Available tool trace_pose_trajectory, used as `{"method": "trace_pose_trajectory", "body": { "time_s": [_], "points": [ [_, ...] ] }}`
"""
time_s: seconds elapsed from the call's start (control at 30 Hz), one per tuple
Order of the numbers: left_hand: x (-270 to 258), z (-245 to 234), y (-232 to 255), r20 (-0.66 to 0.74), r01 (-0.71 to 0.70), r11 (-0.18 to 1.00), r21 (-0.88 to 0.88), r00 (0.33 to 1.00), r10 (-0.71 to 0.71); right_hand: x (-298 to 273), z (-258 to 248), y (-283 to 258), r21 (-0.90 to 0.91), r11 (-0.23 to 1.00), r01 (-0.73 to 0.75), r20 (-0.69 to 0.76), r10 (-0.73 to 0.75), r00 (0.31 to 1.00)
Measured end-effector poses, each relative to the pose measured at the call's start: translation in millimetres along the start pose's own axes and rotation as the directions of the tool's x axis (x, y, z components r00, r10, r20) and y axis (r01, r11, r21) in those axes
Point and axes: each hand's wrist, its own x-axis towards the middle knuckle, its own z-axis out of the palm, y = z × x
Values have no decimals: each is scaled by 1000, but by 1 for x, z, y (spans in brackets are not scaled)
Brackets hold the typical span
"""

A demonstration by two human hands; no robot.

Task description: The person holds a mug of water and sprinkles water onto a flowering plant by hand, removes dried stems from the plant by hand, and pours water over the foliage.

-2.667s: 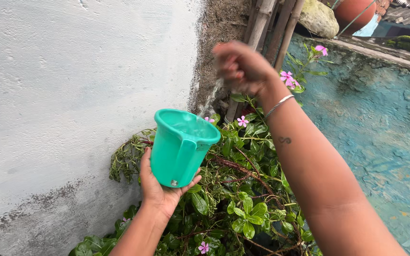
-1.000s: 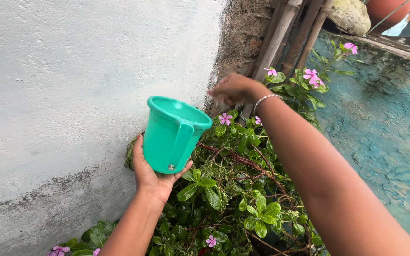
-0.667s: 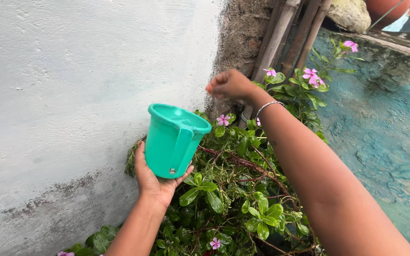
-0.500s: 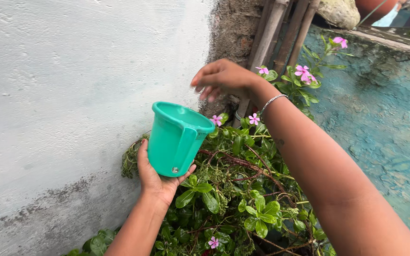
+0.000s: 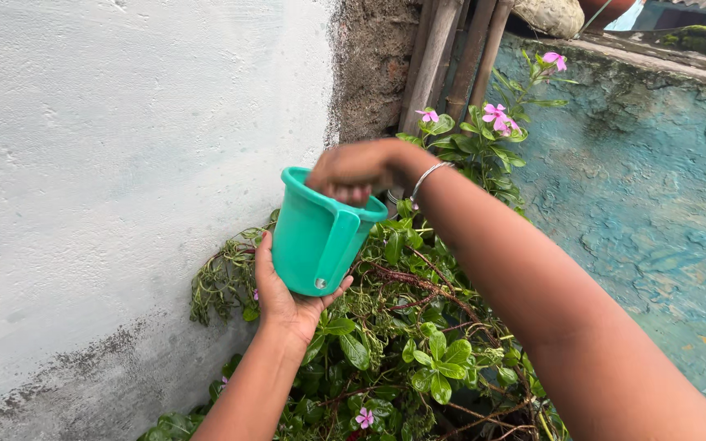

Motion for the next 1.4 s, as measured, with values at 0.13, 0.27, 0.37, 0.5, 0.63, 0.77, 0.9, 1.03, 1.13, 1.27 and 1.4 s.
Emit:
{"method": "trace_pose_trajectory", "body": {
  "time_s": [0.13,0.27,0.37,0.5,0.63,0.77,0.9,1.03,1.13,1.27,1.4],
  "points": [
    [4,-4,10,3,-33,997,-65,999,33,-30,-36,-31,584,663,468,-173,-462,870],
    [4,-11,14,-41,-66,997,-45,997,64,18,-37,-4,638,570,518,-417,-309,855],
    [1,-15,15,-56,-71,997,-21,996,70,39,-40,20,612,686,394,-528,-16,849],
    [5,-17,15,-72,-46,999,-27,996,44,41,-40,44,407,883,234,-459,-24,888],
    [10,-16,8,-49,-31,998,-60,998,28,11,-41,44,435,884,170,-479,67,875],
    [14,-3,-2,8,-4,1000,-10,1000,4,-43,-32,7,262,907,330,-518,-156,841],
    [18,21,-20,115,55,998,13,992,-57,-83,-11,-15,-63,998,3,-160,-13,987],
    [18,43,-45,161,121,992,25,979,-124,-61,2,36,-336,936,-101,-90,75,993],
    [16,56,-59,160,176,984,37,971,-179,-62,-2,76,-406,886,222,133,-184,974],
    [17,69,-70,180,197,978,64,962,-205,-104,-7,74,30,999,-20,-122,24,992],
    [16,72,-73,189,196,979,62,961,-204,-179,-48,48,700,595,395,-275,-285,918]
  ]
}}
